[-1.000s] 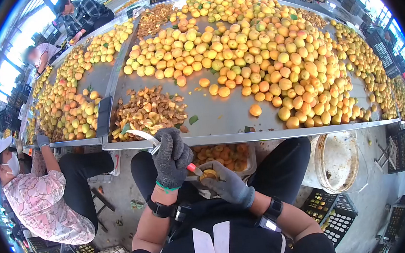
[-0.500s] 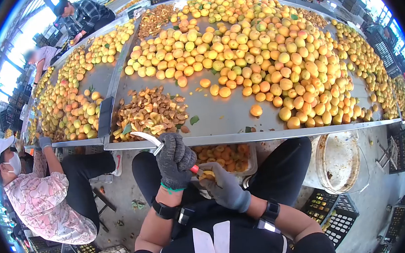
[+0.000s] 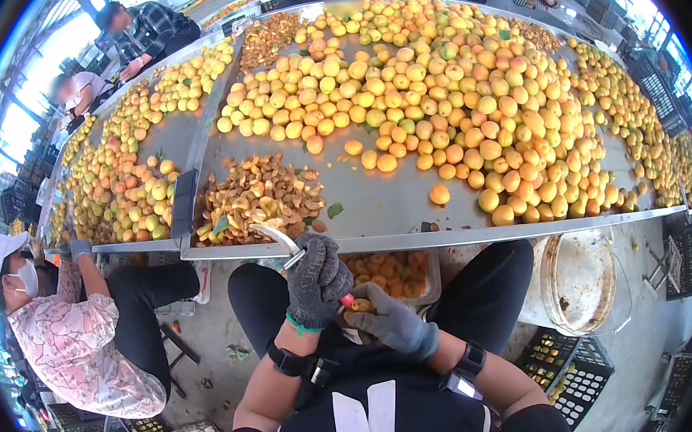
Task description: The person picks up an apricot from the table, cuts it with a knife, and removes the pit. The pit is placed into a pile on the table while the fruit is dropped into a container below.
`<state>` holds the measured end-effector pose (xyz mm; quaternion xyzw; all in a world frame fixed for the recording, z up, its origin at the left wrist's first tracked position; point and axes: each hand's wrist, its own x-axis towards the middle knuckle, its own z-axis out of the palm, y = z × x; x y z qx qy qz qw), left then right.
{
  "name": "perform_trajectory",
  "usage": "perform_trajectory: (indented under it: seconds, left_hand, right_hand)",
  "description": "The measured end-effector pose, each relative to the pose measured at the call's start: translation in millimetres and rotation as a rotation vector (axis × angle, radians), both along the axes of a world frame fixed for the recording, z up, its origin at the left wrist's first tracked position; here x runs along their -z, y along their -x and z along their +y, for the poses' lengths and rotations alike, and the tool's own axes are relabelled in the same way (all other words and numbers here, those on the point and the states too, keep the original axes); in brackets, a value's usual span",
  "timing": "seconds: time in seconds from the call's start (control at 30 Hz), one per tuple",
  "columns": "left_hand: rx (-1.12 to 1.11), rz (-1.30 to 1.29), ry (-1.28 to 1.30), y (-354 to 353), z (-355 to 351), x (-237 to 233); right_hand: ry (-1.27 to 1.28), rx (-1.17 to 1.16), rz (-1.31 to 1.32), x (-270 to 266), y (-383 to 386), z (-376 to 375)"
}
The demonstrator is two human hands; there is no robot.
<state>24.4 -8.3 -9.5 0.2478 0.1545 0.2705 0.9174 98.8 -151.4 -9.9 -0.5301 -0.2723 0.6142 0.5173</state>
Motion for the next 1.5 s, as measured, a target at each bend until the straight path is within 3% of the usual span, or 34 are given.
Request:
perform_trajectory:
  seconds: [0.1,0.17,0.2,0.23,0.3,0.37,0.43,0.57,0.67,0.73,0.8,0.93,1.0,1.03,1.1,1.13,1.2,1.3,1.33,1.4,1.43,1.5]
  left_hand:
    - [0.021,-0.047,0.007,1,6,4]
    - [0.035,-0.23,0.152,7,16,8]
    - [0.006,-0.275,0.184,11,22,9]
    - [-0.022,-0.317,0.221,16,28,10]
    - [-0.071,-0.412,0.216,27,42,12]
    - [-0.09,-0.475,0.175,39,53,8]
    - [-0.139,-0.454,0.183,51,57,-3]
    - [-0.163,-0.458,0.189,74,62,1]
    - [-0.302,-0.292,0.233,90,64,17]
    - [-0.28,-0.333,0.292,96,62,25]
    - [-0.271,-0.346,0.415,97,57,27]
    - [-0.245,-0.268,0.325,98,51,41]
    - [-0.221,-0.217,0.432,99,47,47]
    - [-0.22,-0.217,0.429,100,45,48]
    - [-0.195,-0.144,0.433,101,42,48]
    - [-0.191,-0.145,0.43,102,42,50]
    - [-0.202,-0.147,0.471,103,42,57]
    - [-0.179,-0.153,0.437,107,47,80]
    - [-0.177,-0.152,0.436,106,47,76]
    - [-0.194,-0.077,0.403,106,43,67]
    - [-0.191,-0.07,0.409,104,41,59]
    - [-0.228,0.008,0.409,102,39,45]
  right_hand:
    - [-0.045,-0.035,-0.125,0,-7,-2]
    - [-0.206,-0.066,-0.438,23,-16,-6]
    - [-0.186,-0.027,-0.281,39,-14,-9]
    - [-0.217,-0.022,-0.308,36,-18,-4]
    - [-0.099,-0.01,0.093,28,-23,2]
    - [-0.168,0.022,0.025,35,-27,16]
    - [-0.088,0.189,0.507,11,-24,36]
    - [-0.237,0.1,0.579,15,-30,71]
    - [-0.173,0.116,0.402,16,-31,98]
    - [-0.131,0.141,0.289,23,-33,119]
    - [-0.118,0.097,-0.231,47,-39,147]
    - [0.01,0.134,-0.436,50,-46,170]
    - [-0.115,0.128,-0.937,56,-50,181]
    - [-0.117,0.13,-0.937,49,-47,182]
    - [0.245,0.313,-0.329,30,-41,187]
    - [0.242,0.317,-0.33,38,-44,190]
    - [0.18,0.251,-0.811,69,-57,201]
    - [0.341,0.082,-0.947,100,-74,214]
    - [0.341,0.084,-0.946,80,-70,207]
    - [0.166,0.298,-0.445,43,-62,184]
    - [0.174,0.301,-0.44,46,-60,177]
    - [-0.117,0.407,-0.045,57,-57,159]
